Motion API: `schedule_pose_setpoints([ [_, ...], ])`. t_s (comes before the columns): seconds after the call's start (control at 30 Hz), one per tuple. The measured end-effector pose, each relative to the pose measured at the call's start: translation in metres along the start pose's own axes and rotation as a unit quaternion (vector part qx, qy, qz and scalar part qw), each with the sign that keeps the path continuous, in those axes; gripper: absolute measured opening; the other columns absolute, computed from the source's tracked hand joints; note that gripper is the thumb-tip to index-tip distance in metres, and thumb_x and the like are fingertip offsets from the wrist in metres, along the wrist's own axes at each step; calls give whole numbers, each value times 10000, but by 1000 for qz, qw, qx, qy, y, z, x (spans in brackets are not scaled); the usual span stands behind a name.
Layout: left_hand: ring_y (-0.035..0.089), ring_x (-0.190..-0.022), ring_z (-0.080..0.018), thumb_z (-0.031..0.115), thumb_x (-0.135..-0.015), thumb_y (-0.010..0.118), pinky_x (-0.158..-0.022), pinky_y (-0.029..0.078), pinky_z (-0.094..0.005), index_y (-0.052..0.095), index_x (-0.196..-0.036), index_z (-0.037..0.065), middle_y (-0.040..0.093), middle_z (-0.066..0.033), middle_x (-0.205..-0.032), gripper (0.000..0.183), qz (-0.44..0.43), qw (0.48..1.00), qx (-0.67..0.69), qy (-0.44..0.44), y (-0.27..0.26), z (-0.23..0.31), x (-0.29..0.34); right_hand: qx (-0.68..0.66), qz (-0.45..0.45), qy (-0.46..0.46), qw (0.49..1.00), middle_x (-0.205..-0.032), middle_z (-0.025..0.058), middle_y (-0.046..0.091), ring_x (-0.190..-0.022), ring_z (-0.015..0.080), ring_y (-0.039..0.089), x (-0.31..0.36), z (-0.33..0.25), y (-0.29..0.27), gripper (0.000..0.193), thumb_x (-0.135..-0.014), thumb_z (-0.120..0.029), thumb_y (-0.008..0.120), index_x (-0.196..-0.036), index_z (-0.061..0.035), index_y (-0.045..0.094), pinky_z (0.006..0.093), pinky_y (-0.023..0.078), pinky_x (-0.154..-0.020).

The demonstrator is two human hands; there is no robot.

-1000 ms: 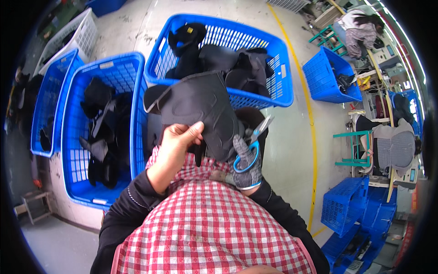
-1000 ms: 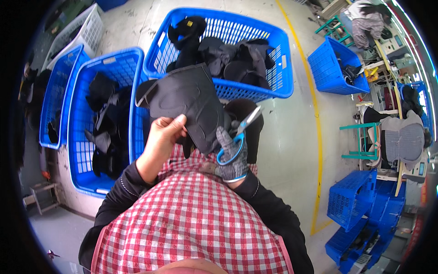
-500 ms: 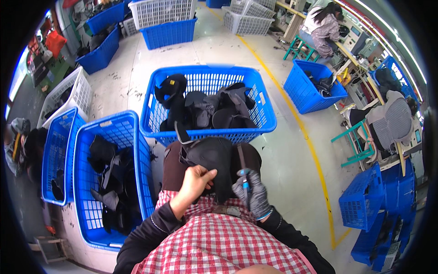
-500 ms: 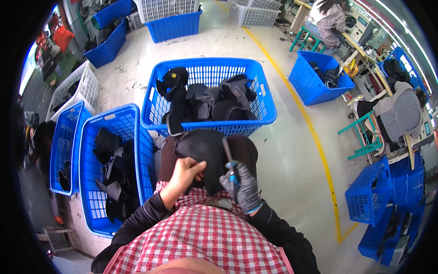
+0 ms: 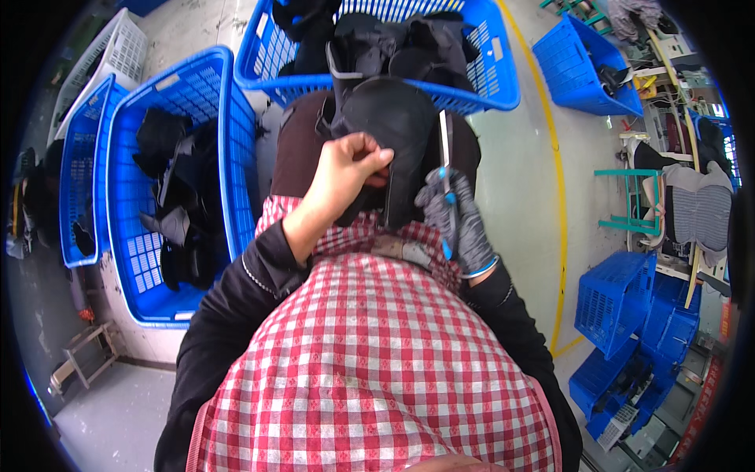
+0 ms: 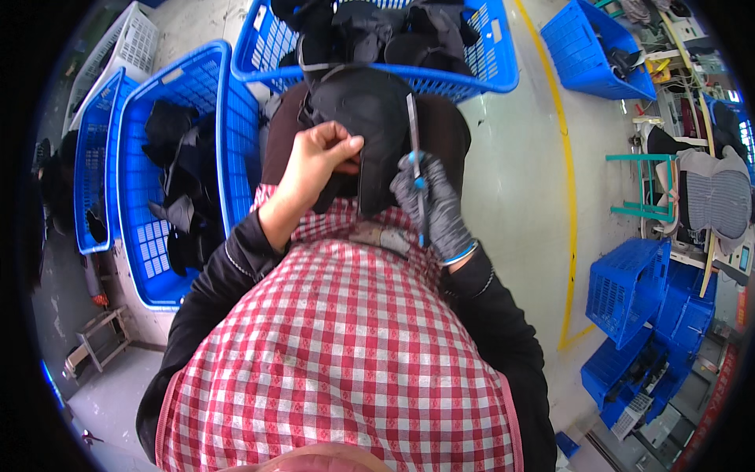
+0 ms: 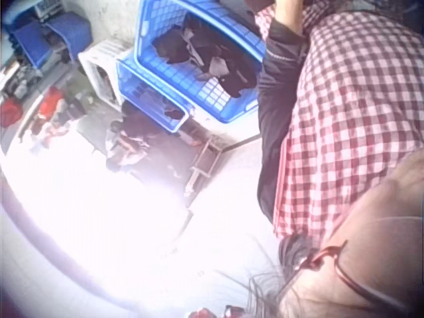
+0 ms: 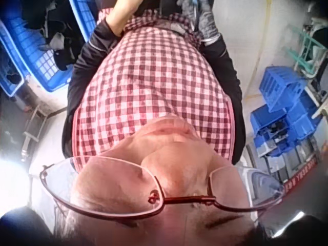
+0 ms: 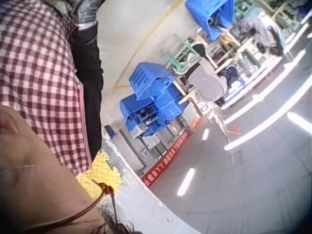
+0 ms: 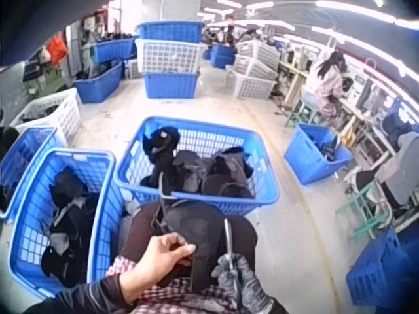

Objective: The person repeatedly picks black fabric pieces from a blue basket, trims edges with scissors, and returns the pieces to the basket. The person uses one hand to hold the fabric and the other to cut, working continuously throughout the clip.

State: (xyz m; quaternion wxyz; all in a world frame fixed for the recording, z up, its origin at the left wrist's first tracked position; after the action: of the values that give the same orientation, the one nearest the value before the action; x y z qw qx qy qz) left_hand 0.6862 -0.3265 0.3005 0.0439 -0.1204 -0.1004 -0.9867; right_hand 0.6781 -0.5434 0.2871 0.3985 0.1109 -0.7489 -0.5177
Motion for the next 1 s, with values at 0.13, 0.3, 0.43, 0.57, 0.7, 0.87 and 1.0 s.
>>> schedule_pose_setpoints([
  [0.13,698,-783,-113,145,-981,734,-689,612,-262,665,-964,10,688,-33,-874,153,-40,999,26,-1,0,1,-1,418,-6,-137,898,-988,77,684,-817,103,638,29,-18,24,314,-1029,-281,676,-1260,-80,612,226,531,-676],
  [0.3,703,-815,-116,156,-1004,703,-725,617,-259,667,-995,12,692,-38,-905,149,-63,998,20,0,-2,1,-1,572,-30,-32,819,-945,48,686,-747,92,635,52,-23,56,605,-1002,-598,584,-1303,-76,535,240,519,-655],
  [0.43,704,-827,-120,176,-1016,688,-737,618,-263,667,-1009,11,691,-45,-920,166,-81,996,27,4,-3,-2,-4,570,-23,85,817,-859,39,683,-673,92,633,61,-18,70,585,-1002,-582,590,-1283,-72,539,226,509,-594],
  [0.57,702,-827,-122,162,-1025,669,-737,614,-262,663,-1009,-6,685,-53,-923,170,-96,995,-4,-1,-7,8,0,544,-13,74,835,-821,45,680,-654,91,628,67,-15,74,446,-1031,-464,619,-1238,-74,556,219,505,-588],
  [0.7,695,-864,-137,58,-970,708,-715,582,-269,673,-1029,-3,668,-56,-1016,92,21,942,-255,217,-28,63,11,486,84,-117,862,-937,43,657,-803,115,639,58,-4,57,390,-1028,-351,659,-1290,-86,544,243,555,-715],
  [0.87,658,-1065,-317,176,-815,828,-860,546,-386,704,-1134,78,696,-83,-1124,356,134,702,-419,560,-26,128,-19,755,74,-242,605,-1048,8,582,-948,131,598,44,35,54,808,-716,-90,951,-1375,-118,484,318,555,-873],
  [1.0,706,-1052,-322,477,-855,762,-878,568,-395,620,-1330,54,719,-134,-1125,651,-11,651,-608,454,-1,120,-74,760,106,-290,572,-1012,21,575,-916,124,581,24,26,57,759,-741,-89,935,-1344,-94,476,325,539,-827],
])
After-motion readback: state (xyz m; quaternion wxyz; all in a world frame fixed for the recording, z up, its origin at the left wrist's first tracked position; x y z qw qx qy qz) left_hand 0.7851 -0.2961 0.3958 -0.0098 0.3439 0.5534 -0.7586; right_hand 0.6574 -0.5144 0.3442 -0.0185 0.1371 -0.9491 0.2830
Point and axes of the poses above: each hand's wrist, its own x-axis away from the middle knuckle, its own y-axis out of the palm, z = x × y, the point moved 4 cm from there along -x, towards the middle knuckle
